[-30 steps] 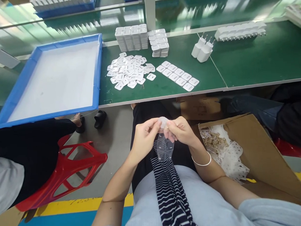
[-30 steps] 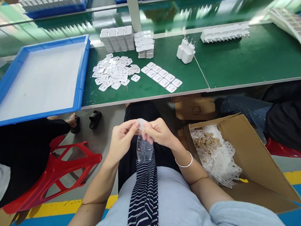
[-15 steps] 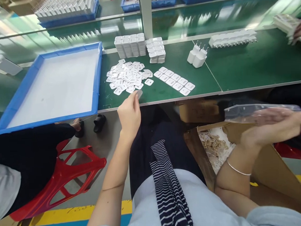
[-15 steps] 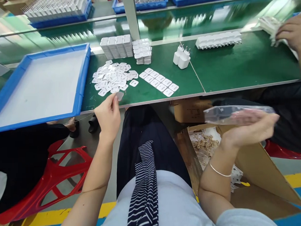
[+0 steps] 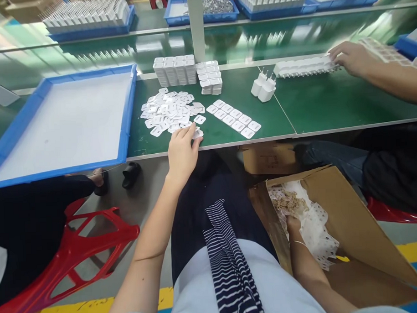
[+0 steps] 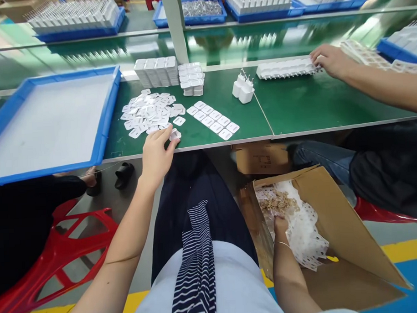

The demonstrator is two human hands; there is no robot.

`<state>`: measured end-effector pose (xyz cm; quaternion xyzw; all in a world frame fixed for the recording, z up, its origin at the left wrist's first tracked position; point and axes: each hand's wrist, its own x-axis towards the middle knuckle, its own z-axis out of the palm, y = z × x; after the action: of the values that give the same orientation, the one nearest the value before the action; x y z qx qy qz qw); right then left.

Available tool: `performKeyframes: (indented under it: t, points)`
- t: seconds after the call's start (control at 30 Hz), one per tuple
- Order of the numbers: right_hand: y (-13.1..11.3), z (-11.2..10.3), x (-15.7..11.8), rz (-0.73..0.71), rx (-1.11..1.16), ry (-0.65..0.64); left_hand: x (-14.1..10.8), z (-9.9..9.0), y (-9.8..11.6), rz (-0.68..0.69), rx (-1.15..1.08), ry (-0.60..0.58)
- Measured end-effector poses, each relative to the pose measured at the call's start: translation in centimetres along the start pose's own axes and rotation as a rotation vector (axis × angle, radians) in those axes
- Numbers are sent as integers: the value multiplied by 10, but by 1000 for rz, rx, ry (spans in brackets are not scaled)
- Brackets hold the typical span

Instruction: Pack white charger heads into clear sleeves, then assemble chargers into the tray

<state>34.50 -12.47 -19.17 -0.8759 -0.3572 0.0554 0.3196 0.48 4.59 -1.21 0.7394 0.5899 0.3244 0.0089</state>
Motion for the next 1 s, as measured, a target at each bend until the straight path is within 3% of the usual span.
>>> performKeyframes:
  t: [0.1,0.2,0.3,0.33,0.4,0.43,0.5,0.57,0.7,0.8,1.0]
  points:
    - [-1,12,15,25,107,58,-2,5,-2,18,-29,36]
    - [-33,16,43,-39,215,119,-3,9,-4,15,-56,64]
    - [-107,6,60,-251,344,139,-3,9,-6,-22,-107,80]
    - [-139,1,62,-436,452,108,-4,7,-7,-30,-137,93]
    - [-202,-7,61,-731,536,-71,-6,4,-7,-27,-199,146]
    - [-231,-8,60,-807,516,-128,-9,1,-7,-19,-221,179]
    - [-279,-6,61,-828,351,-217,-16,-3,-7,-6,-247,238]
    - [-312,1,67,-723,138,-296,-25,-7,-8,-1,-268,257]
    - [-337,13,87,-543,-42,-443,-39,-9,-9,12,-307,249]
    - [-336,11,99,-553,14,-541,-38,-8,-2,50,-320,278]
    - [-320,4,109,-526,219,-460,-22,4,28,150,-382,258]
